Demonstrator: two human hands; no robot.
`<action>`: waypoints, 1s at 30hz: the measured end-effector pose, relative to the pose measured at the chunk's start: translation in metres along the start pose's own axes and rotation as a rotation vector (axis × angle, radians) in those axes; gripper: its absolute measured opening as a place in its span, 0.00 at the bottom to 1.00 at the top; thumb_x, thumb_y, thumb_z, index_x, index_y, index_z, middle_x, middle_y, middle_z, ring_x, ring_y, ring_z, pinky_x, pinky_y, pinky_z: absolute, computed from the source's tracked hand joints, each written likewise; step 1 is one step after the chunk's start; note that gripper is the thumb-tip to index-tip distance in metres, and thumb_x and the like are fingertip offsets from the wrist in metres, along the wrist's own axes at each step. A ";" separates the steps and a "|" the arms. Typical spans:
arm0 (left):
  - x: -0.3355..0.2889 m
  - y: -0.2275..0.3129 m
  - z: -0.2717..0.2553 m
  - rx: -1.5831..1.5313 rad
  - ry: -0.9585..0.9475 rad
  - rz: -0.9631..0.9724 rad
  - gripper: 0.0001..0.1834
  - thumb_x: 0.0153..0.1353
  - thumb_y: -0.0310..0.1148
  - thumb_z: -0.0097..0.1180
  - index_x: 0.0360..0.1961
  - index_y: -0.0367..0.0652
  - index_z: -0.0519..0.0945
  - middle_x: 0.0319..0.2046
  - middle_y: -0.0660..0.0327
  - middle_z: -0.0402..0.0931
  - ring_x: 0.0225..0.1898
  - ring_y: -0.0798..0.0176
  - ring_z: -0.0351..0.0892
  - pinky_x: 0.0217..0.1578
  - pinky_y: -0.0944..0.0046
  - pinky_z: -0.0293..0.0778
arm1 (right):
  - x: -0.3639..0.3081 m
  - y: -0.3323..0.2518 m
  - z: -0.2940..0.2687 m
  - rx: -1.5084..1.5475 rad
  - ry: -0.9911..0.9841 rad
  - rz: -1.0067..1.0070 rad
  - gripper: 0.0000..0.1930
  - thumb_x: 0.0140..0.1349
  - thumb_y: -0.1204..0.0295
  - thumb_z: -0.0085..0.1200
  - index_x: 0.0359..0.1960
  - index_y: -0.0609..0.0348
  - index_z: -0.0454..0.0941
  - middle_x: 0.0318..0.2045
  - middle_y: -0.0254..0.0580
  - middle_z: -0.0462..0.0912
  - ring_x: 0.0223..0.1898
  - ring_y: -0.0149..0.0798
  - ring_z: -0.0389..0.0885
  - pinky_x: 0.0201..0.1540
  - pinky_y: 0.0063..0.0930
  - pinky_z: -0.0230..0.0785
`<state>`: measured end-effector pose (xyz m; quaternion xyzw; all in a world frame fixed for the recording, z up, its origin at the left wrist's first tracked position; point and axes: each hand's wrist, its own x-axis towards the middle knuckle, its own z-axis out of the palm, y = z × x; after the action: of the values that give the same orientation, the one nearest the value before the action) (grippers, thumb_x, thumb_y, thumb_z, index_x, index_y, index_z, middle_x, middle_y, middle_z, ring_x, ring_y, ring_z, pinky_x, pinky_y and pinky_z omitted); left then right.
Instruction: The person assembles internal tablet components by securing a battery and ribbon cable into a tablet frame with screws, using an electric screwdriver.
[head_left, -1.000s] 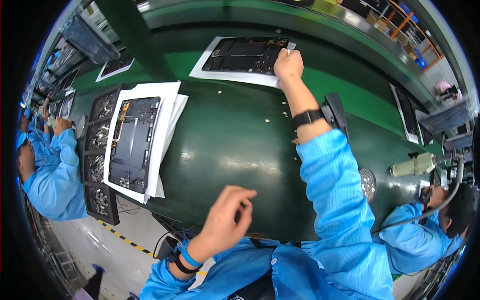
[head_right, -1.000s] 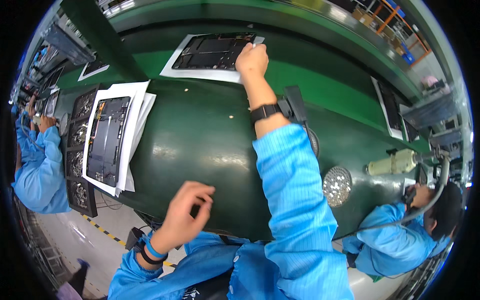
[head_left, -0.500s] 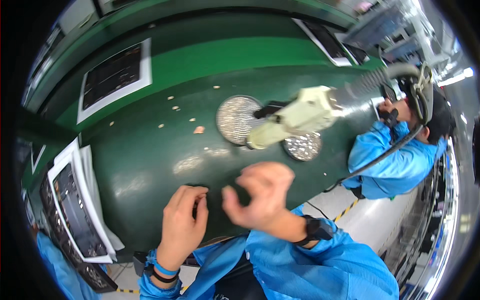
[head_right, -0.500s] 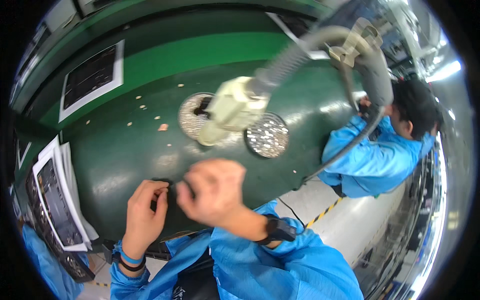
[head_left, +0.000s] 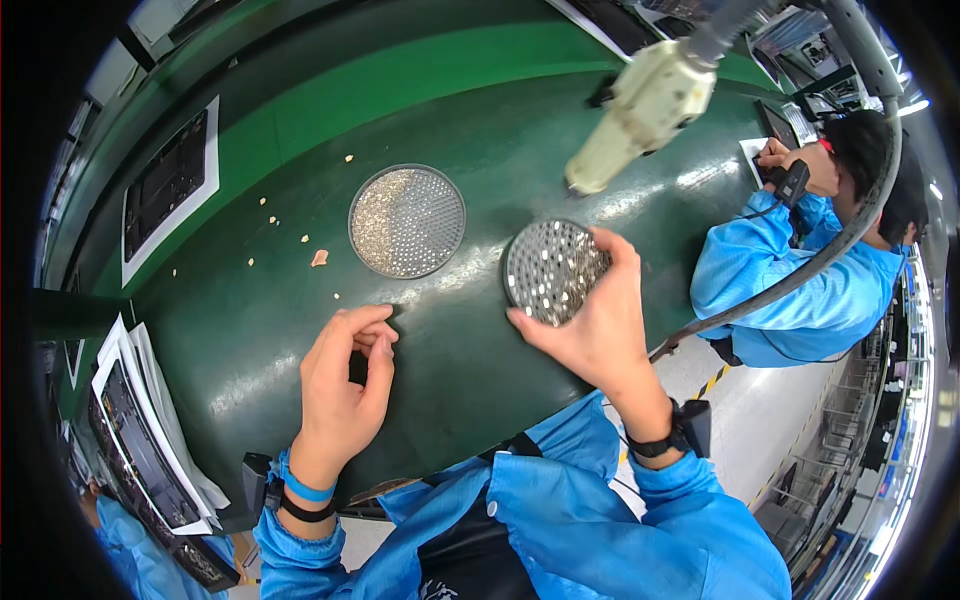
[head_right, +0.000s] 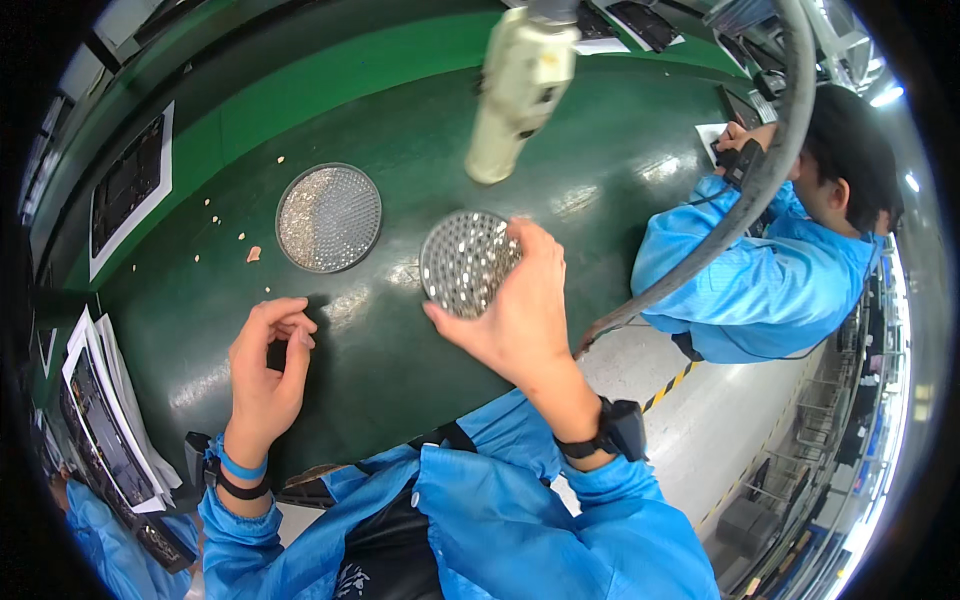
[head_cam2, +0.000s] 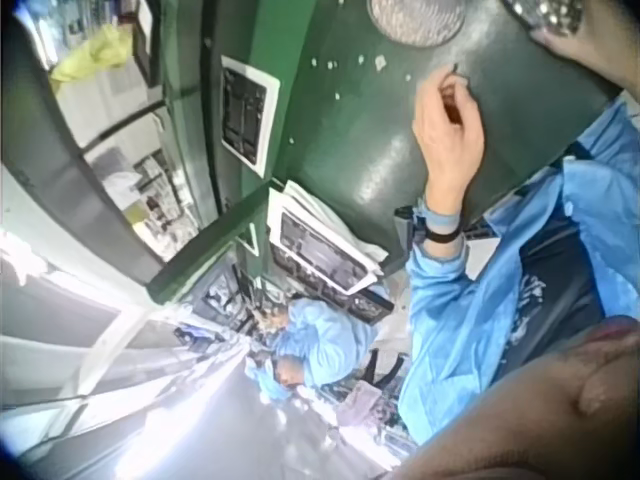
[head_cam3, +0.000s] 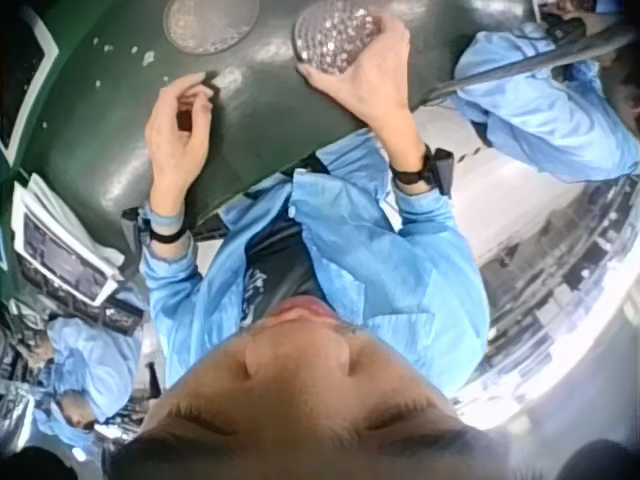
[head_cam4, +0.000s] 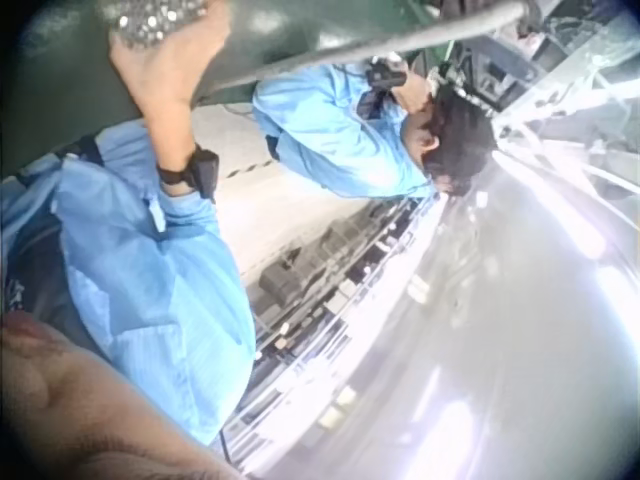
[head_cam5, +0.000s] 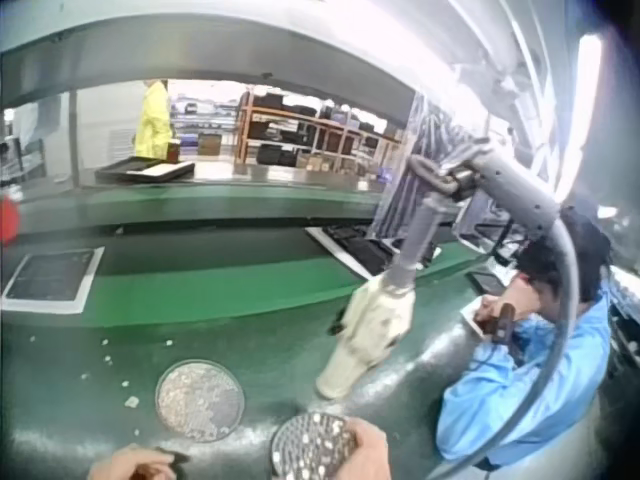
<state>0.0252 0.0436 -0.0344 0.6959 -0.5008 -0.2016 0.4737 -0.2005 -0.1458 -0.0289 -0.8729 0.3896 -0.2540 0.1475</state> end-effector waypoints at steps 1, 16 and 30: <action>-0.003 -0.004 0.000 -0.026 0.014 0.026 0.18 0.70 0.15 0.54 0.59 0.35 0.76 0.39 0.58 0.81 0.37 0.68 0.80 0.41 0.66 0.77 | -0.005 0.001 -0.004 0.006 -0.011 -0.002 0.54 0.38 0.58 0.84 0.63 0.71 0.63 0.60 0.63 0.72 0.60 0.63 0.72 0.65 0.52 0.66; -0.005 -0.010 -0.005 -0.364 0.403 -0.137 0.26 0.75 0.18 0.49 0.70 0.39 0.60 0.45 0.55 0.77 0.31 0.72 0.74 0.33 0.72 0.72 | -0.028 -0.075 -0.011 0.296 -0.463 -0.223 0.69 0.34 0.53 0.87 0.76 0.67 0.54 0.73 0.74 0.56 0.72 0.74 0.60 0.70 0.63 0.55; -0.012 -0.010 -0.010 -0.360 0.379 -0.111 0.25 0.72 0.15 0.46 0.69 0.38 0.61 0.44 0.55 0.77 0.31 0.73 0.75 0.33 0.72 0.73 | -0.034 -0.058 -0.009 0.204 -0.468 -0.308 0.68 0.36 0.60 0.86 0.77 0.70 0.54 0.73 0.69 0.63 0.71 0.69 0.64 0.73 0.60 0.54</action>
<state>0.0326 0.0593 -0.0407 0.6523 -0.3202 -0.1789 0.6633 -0.1897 -0.0826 -0.0066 -0.9373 0.1806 -0.1031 0.2797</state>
